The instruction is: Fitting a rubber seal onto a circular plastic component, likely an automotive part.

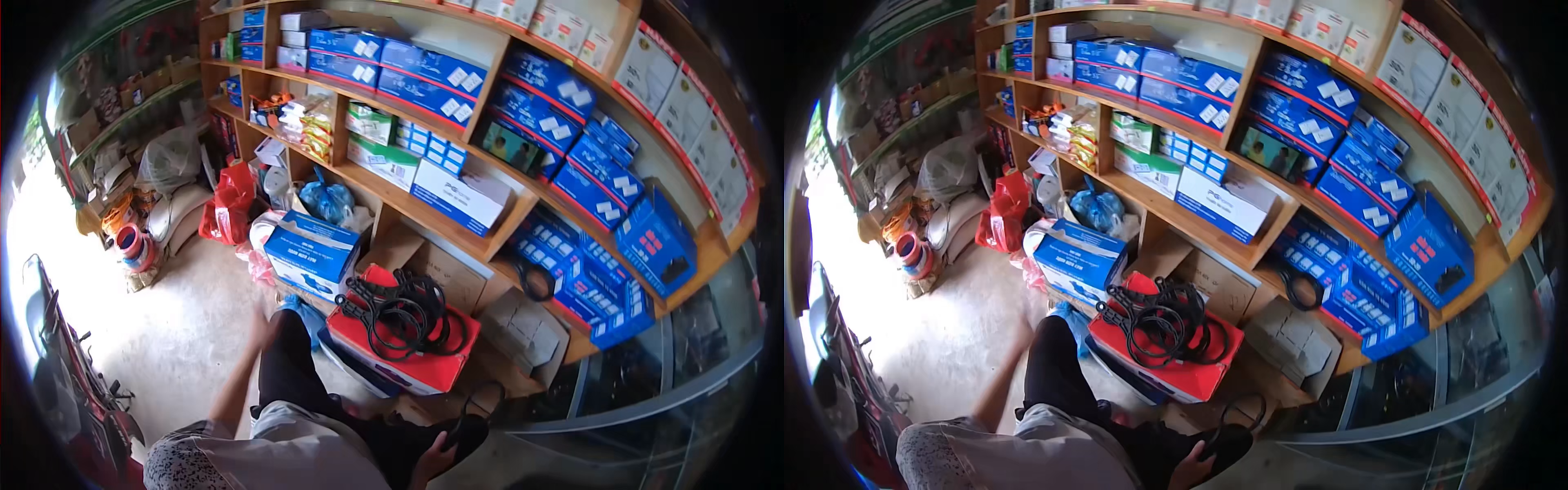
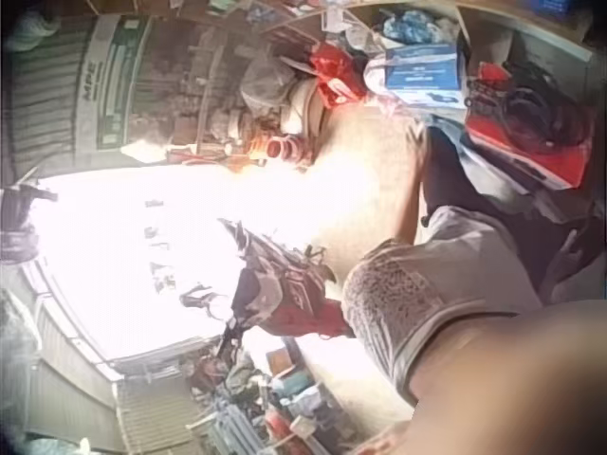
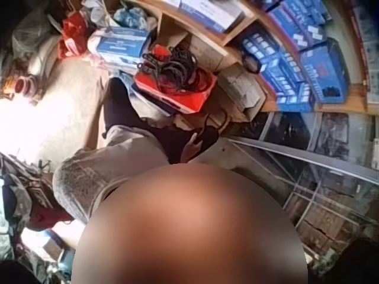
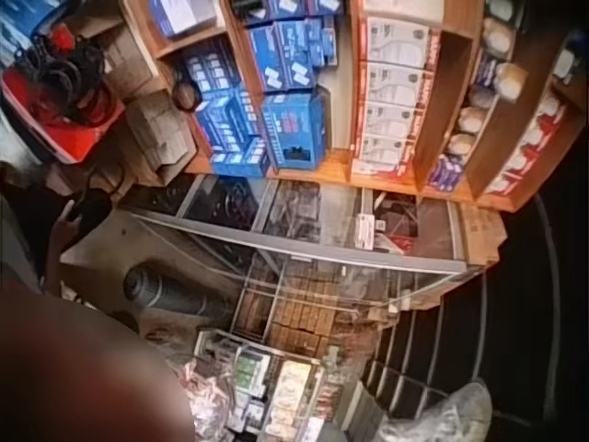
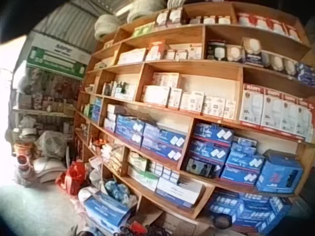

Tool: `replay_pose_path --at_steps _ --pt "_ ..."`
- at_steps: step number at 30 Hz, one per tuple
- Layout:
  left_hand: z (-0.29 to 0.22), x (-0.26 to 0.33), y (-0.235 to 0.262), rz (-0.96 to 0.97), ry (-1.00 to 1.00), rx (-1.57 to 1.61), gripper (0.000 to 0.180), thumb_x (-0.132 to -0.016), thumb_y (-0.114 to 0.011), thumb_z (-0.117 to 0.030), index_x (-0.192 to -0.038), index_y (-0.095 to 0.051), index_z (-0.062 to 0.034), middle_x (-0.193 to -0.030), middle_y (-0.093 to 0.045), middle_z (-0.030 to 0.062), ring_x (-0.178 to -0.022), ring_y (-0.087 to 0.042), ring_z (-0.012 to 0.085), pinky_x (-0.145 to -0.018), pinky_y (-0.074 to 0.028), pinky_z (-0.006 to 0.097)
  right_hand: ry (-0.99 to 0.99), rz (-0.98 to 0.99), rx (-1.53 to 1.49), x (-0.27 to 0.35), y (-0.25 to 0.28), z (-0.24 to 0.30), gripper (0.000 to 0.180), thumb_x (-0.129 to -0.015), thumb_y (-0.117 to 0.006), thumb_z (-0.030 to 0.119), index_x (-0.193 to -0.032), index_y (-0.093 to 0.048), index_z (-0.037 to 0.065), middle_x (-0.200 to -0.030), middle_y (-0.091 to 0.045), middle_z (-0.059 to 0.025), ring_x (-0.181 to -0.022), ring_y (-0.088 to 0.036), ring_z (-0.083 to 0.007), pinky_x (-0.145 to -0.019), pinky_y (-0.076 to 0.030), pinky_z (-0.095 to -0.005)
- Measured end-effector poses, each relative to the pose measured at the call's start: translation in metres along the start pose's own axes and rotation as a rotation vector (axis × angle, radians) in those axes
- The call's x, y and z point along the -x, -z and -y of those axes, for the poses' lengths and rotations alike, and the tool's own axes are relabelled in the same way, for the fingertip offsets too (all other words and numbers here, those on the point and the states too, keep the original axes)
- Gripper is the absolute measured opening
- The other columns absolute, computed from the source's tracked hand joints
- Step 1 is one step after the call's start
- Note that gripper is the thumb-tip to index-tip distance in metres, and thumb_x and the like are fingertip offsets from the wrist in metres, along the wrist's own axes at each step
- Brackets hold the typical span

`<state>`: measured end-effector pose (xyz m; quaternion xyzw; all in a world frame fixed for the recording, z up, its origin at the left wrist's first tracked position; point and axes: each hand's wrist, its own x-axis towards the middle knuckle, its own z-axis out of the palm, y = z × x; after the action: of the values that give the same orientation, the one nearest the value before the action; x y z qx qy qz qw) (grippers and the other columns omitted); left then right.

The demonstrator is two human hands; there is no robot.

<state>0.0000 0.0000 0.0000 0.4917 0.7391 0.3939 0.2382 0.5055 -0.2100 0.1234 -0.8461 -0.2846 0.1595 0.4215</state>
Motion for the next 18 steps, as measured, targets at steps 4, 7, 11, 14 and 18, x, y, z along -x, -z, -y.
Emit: replay_pose_path --at_steps 4,7,11,14,18 --pt "-0.092 0.175 -0.022 0.141 0.117 -0.578 0.105 -0.084 -0.075 -0.055 -0.167 -0.023 -0.0163 -0.17 -0.018 0.03 -0.152 -0.023 0.0558 -0.119 -0.029 0.067 0.077 -0.056 0.049 0.019 0.054 -0.002 0.06 -0.105 -0.06 0.046 -0.127 -0.063 -0.01 -0.119 -0.068 -0.0341 -0.111 -0.065 -0.0468 -0.097 -0.049 -0.049" --pt "-0.087 0.141 -0.01 0.18 0.21 -0.578 0.108 -0.08 -0.077 -0.055 -0.168 -0.023 -0.0217 -0.17 -0.019 0.0285 -0.151 -0.023 0.0574 -0.118 -0.029 0.068 0.264 -0.057 0.077 0.023 0.017 -0.029 0.044 -0.108 -0.051 0.033 -0.133 -0.063 -0.001 -0.116 -0.066 -0.0386 -0.104 -0.066 -0.0538 -0.091 -0.054 -0.0538" --pt "-0.084 0.131 -0.023 0.193 0.206 -0.598 0.107 -0.08 -0.078 -0.054 -0.167 -0.024 -0.024 -0.17 -0.02 0.0273 -0.151 -0.026 0.0571 -0.117 -0.03 0.068 -0.125 -0.091 -0.24 0.002 0.01 -0.041 0.045 -0.107 -0.06 0.028 -0.13 -0.062 -0.011 -0.121 -0.07 -0.0284 -0.113 -0.069 -0.0358 -0.102 -0.051 -0.0409" --pt "-0.092 0.119 -0.022 0.188 0.181 -0.581 0.105 -0.082 -0.077 -0.053 -0.167 -0.024 -0.0257 -0.171 -0.02 0.0267 -0.15 -0.027 0.0567 -0.117 -0.031 0.068 0.225 -0.127 0.005 -0.007 -0.004 -0.071 0.038 -0.112 -0.052 0.023 -0.128 -0.061 -0.01 -0.116 -0.071 -0.0245 -0.107 -0.069 -0.0337 -0.098 -0.053 -0.0395" --pt "-0.091 0.13 -0.029 0.141 0.15 -0.572 0.102 -0.084 -0.075 -0.051 -0.168 -0.023 -0.0268 -0.171 -0.021 0.0259 -0.151 -0.028 0.0557 -0.117 -0.033 0.066 -0.028 -0.061 -0.173 -0.01 0.001 -0.053 0.045 -0.112 -0.053 0.032 -0.122 -0.063 -0.011 -0.111 -0.072 -0.0237 -0.101 -0.07 -0.0308 -0.092 -0.053 -0.039"
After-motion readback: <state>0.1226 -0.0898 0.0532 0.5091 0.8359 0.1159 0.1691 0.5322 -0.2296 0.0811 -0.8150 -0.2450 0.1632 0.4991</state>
